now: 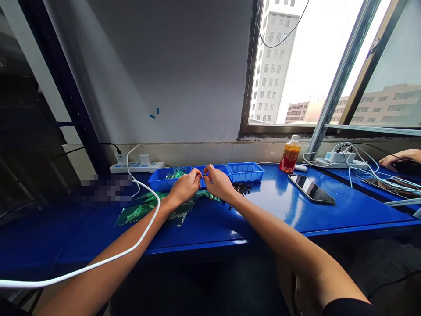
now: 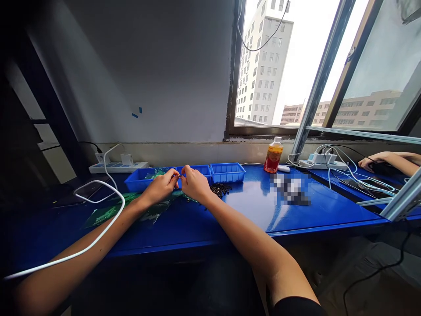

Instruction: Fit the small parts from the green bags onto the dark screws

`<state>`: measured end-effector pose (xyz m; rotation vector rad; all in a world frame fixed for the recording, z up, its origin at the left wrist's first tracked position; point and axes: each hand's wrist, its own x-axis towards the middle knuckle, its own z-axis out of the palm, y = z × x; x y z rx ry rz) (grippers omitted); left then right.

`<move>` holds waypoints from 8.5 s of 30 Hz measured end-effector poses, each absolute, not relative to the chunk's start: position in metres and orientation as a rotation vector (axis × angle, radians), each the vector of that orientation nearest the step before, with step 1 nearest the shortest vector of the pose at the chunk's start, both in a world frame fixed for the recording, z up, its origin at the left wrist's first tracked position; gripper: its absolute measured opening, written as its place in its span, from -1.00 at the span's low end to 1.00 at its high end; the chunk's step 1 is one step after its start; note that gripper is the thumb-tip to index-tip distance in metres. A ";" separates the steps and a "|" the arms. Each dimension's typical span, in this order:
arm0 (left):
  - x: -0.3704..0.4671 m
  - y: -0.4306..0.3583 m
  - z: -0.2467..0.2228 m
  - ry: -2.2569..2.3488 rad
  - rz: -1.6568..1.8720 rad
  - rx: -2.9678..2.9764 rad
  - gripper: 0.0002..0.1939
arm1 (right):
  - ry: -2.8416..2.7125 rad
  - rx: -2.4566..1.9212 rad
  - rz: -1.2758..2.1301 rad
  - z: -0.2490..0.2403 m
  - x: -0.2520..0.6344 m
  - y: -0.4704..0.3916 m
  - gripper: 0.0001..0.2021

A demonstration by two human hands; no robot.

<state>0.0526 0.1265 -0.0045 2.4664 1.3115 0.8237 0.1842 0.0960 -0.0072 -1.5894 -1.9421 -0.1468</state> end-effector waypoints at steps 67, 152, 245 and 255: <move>0.055 0.127 -0.006 1.104 0.971 2.498 -0.75 | -1.947 -1.580 -0.182 -0.003 0.187 0.097 -0.79; 0.052 0.127 -0.003 1.330 0.838 2.497 -0.71 | -1.960 -1.639 -0.150 -0.005 0.185 0.097 -0.79; 0.048 0.109 0.001 1.001 0.056 2.930 -0.87 | -1.636 -1.519 -0.205 0.000 0.226 0.105 -0.87; 0.040 0.123 -0.001 1.128 0.065 2.762 -0.90 | -1.834 -1.360 -0.025 -0.006 0.209 0.092 -0.87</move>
